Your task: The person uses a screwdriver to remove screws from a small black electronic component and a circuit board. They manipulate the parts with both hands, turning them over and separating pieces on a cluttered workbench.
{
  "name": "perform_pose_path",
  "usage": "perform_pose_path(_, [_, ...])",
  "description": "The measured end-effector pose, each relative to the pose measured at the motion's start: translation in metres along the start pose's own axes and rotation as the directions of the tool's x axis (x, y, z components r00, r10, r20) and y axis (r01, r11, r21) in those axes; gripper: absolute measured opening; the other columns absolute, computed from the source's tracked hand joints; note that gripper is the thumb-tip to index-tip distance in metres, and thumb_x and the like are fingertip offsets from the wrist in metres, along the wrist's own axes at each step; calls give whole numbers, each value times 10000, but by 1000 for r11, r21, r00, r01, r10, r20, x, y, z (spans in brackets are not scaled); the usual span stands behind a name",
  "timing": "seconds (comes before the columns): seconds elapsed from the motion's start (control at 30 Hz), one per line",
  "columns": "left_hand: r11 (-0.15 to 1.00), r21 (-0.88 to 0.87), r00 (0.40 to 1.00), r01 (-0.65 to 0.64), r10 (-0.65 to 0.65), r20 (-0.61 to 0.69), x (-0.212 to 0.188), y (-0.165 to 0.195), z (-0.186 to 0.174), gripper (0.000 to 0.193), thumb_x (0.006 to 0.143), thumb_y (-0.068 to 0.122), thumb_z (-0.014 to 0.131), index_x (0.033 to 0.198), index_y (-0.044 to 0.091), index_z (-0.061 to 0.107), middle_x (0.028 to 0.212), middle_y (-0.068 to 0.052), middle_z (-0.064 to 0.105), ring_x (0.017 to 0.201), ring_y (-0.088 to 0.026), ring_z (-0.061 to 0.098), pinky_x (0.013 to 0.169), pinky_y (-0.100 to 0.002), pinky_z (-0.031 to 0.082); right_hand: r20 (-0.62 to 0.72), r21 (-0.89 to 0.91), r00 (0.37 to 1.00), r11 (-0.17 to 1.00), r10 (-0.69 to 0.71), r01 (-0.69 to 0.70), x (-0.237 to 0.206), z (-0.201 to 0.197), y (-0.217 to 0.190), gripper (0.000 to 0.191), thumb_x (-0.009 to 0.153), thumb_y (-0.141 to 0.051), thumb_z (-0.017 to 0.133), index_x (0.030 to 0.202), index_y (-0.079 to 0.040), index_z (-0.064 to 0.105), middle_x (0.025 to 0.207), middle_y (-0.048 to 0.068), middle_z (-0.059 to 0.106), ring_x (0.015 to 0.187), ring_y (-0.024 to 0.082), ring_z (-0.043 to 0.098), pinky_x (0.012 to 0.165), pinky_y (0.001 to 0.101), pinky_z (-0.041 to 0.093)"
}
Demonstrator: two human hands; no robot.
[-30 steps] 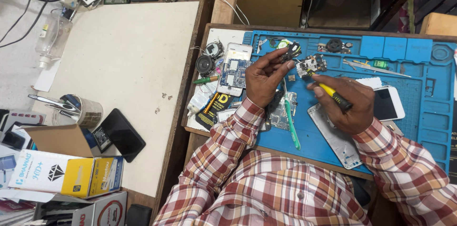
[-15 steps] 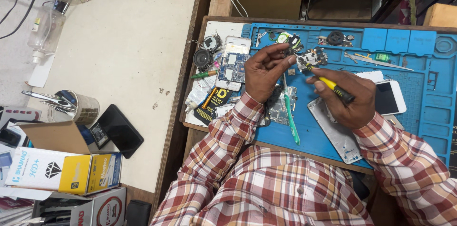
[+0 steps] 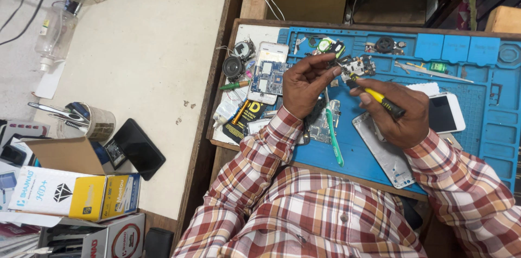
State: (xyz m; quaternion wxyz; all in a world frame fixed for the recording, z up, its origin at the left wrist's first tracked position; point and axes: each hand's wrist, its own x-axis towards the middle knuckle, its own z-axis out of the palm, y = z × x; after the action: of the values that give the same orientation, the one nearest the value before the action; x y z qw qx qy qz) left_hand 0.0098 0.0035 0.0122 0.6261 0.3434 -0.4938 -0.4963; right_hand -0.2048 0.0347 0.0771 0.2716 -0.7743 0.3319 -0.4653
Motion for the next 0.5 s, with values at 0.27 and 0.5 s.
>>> perform_pose_path(0.27, [991,120,999,-50,51,-7,-5,13,4,256,967,1,768,1219,11,722,1058,-84,776,967,-110,735,837,-231,606,22,-119,996,989,-81,83,4,-2,-10,262,975,-73,696,1233,-28,706,1022,104,785,865,198,763,772,318,570])
perform_pose_path(0.5, [991,136,1000,-7,6,7,-4,26,13,287,978,62,749,1257,17,702,1053,-92,773,947,-116,730,817,-243,613,25,-137,996,987,-82,85,3,-3,-7,281,962,-90,698,1238,-37,704,1032,105,785,895,200,770,783,324,582])
